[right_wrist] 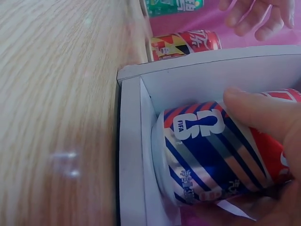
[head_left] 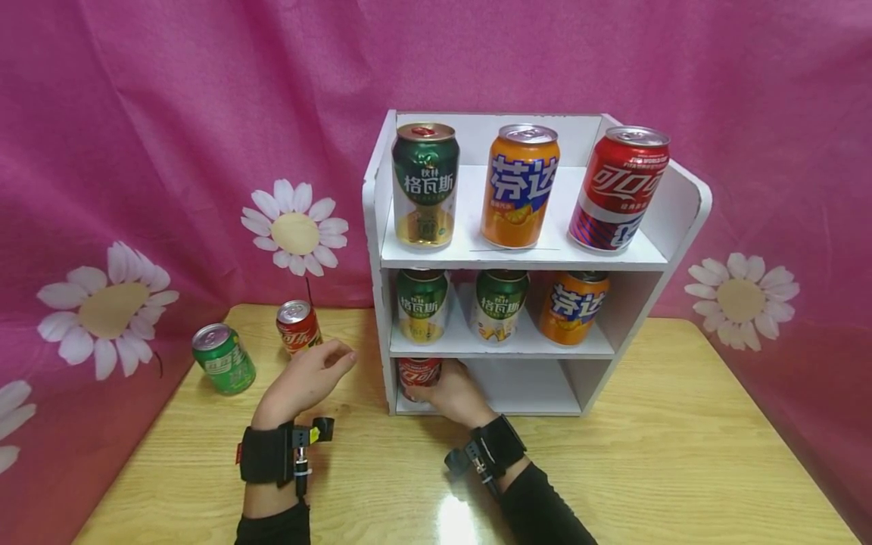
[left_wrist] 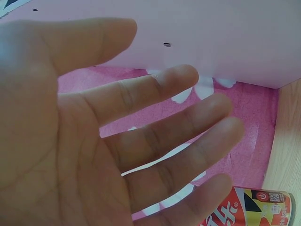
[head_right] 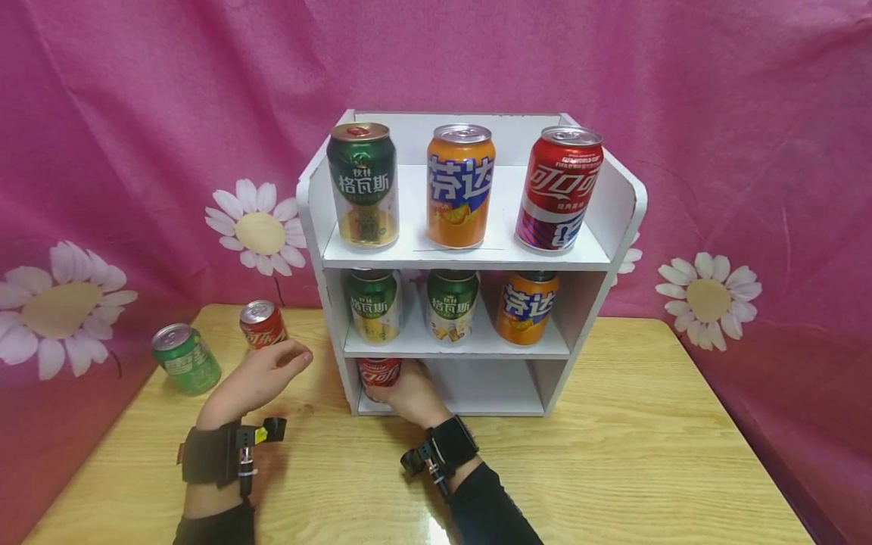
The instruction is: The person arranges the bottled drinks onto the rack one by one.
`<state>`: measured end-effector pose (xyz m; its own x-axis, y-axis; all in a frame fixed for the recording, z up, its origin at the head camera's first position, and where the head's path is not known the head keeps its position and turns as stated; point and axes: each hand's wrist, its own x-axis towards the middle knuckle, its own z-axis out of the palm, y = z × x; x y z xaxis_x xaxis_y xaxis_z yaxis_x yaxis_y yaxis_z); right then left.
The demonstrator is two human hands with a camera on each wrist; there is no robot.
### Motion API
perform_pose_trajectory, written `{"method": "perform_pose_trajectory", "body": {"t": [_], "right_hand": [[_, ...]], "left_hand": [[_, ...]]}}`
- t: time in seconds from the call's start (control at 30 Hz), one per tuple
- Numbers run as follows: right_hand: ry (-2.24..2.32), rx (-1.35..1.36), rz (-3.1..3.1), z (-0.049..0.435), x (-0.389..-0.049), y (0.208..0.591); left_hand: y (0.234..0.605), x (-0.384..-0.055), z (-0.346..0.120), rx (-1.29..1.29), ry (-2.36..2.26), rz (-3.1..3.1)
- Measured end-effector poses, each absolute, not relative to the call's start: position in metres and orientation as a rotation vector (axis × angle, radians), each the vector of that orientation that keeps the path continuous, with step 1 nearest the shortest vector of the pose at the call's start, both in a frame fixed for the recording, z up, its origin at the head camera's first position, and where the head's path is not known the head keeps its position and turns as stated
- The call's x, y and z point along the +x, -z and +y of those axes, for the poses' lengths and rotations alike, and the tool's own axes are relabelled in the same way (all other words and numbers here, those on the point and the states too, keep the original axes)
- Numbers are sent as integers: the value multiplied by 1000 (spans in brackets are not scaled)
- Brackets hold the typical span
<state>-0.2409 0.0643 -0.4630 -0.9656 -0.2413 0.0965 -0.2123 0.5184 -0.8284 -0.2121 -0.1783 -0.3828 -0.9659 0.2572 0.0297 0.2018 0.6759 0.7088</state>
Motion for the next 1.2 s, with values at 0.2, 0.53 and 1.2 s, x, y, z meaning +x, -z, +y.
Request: {"method": "perform_pose_trajectory", "body": {"t": [0.2, 0.53, 1.2], "right_hand": [[1442, -417, 2736, 65, -241, 464], [1154, -538, 2916, 103, -221, 458], [1111, -758, 2691, 238, -152, 458]], "left_hand": [[383, -212, -178, 379, -1180, 2809], [386, -211, -182, 301, -1181, 2803], [429, -193, -257, -92, -831, 2959]]}}
